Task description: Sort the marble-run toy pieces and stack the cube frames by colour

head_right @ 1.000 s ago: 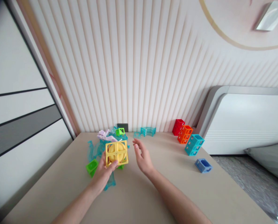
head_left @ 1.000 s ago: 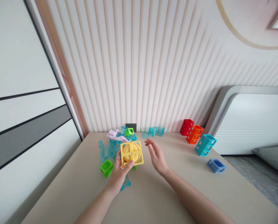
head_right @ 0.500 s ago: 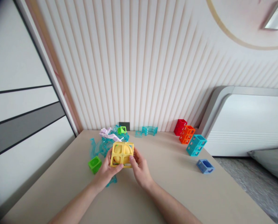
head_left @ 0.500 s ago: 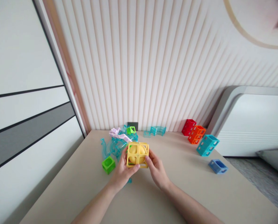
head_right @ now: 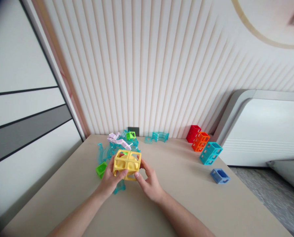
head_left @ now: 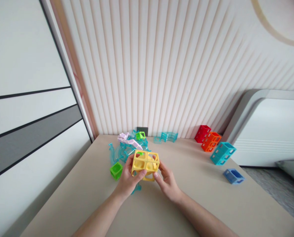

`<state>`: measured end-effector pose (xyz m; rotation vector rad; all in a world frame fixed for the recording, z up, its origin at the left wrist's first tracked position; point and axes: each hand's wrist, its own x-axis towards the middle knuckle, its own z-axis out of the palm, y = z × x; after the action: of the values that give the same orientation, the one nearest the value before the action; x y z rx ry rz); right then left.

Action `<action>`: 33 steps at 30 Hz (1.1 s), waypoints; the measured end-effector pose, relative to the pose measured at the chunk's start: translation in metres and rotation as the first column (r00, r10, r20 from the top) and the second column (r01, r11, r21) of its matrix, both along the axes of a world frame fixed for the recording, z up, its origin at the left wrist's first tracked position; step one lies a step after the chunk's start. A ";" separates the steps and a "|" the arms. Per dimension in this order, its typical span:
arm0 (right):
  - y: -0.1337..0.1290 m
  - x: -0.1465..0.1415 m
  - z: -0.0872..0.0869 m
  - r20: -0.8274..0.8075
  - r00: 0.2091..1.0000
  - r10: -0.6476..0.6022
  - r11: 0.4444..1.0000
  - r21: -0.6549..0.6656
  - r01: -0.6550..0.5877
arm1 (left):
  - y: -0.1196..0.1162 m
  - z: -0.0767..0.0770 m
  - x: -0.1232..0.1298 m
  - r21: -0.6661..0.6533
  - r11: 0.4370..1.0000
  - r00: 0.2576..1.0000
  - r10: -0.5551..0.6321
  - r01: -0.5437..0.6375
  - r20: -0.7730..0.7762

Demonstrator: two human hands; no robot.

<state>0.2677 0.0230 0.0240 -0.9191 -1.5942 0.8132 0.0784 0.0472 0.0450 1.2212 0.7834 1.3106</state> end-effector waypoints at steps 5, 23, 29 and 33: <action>-0.002 0.003 0.000 0.011 0.999 0.040 0.999 -0.031 -0.040 | 0.000 -0.002 -0.002 0.060 0.997 0.999 -0.045 0.044 0.014; 0.002 0.008 -0.005 -0.023 1.000 -0.016 1.000 0.009 0.016 | 0.000 -0.002 -0.003 0.033 0.984 0.981 -0.179 0.178 0.068; 0.007 0.004 0.008 -0.200 0.980 -0.003 0.997 -0.074 -0.012 | 0.003 -0.002 0.002 0.027 0.964 0.953 -0.266 0.265 0.143; 0.010 0.000 0.011 -0.261 0.965 -0.007 0.994 -0.109 -0.022 | 0.006 -0.006 0.006 -0.008 0.962 0.943 -0.267 0.274 0.197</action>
<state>0.2680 0.0332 0.0346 -0.8462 -1.3344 0.9938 0.0839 0.0528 0.0391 1.1095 0.4769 1.1629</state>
